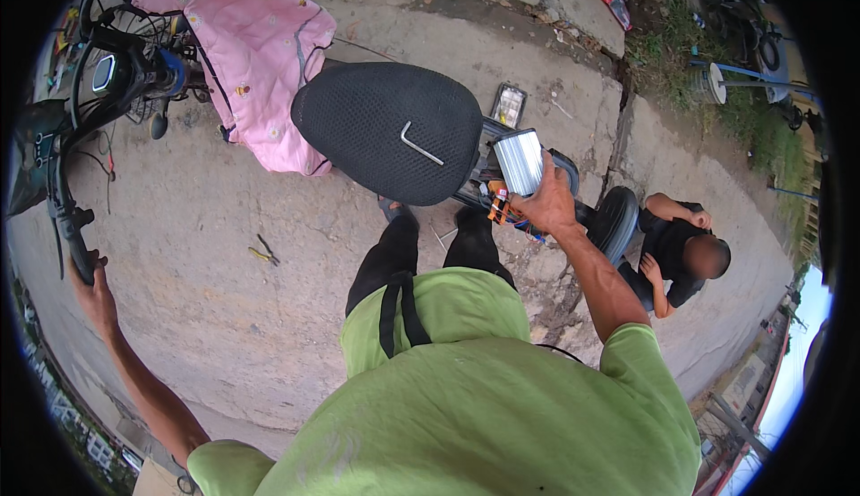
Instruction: The person repairs the electrical system of a scooter. They open the seat compartment, connect wires to a controller, and close the compartment.
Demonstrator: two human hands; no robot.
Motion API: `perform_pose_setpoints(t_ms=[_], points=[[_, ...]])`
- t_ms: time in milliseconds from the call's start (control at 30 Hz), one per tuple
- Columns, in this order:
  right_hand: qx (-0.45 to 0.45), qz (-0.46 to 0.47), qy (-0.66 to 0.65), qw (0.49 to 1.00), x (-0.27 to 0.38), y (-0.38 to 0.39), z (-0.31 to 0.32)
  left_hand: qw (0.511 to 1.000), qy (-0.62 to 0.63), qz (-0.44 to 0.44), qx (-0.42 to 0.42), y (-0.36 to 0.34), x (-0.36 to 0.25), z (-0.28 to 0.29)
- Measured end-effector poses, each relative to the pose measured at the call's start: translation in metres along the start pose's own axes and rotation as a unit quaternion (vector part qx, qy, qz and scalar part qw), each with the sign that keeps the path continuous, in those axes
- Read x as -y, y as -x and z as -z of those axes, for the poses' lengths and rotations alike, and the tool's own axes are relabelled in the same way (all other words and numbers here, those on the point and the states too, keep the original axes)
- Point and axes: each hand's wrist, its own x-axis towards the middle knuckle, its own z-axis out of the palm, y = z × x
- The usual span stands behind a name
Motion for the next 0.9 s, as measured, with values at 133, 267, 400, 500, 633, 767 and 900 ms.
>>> perform_pose_setpoints(t_ms=[133, 267, 400, 500, 633, 767, 900], points=[[-0.002, 0.013, -0.102, 0.995, 0.000, -0.013, 0.006, 1.000, 0.004, 0.003, 0.007, -0.002, 0.004, 0.005], [0.009, 0.022, -0.345, 0.938, -0.016, -0.015, -0.001, 1.000, 0.003, -0.001, 0.007, -0.005, 0.003, 0.001], [0.138, -0.082, -0.440, 0.884, -0.016, -0.010, 0.013, 1.000, 0.004, -0.005, 0.008, -0.006, 0.015, 0.005], [0.172, -0.086, -0.464, 0.865, -0.015, 0.006, 0.022, 1.000, 0.006, -0.001, 0.006, -0.005, 0.013, 0.004], [0.151, -0.022, -0.497, 0.854, -0.025, 0.030, 0.004, 1.000, 0.015, -0.002, 0.004, -0.006, 0.019, 0.004], [0.108, -0.008, -0.323, 0.940, -0.016, 0.037, -0.001, 1.000, 0.026, -0.001, 0.004, -0.012, 0.035, 0.010], [0.099, -0.064, -0.243, 0.963, -0.006, 0.029, 0.002, 0.999, 0.031, 0.002, 0.008, -0.015, 0.038, 0.011]])
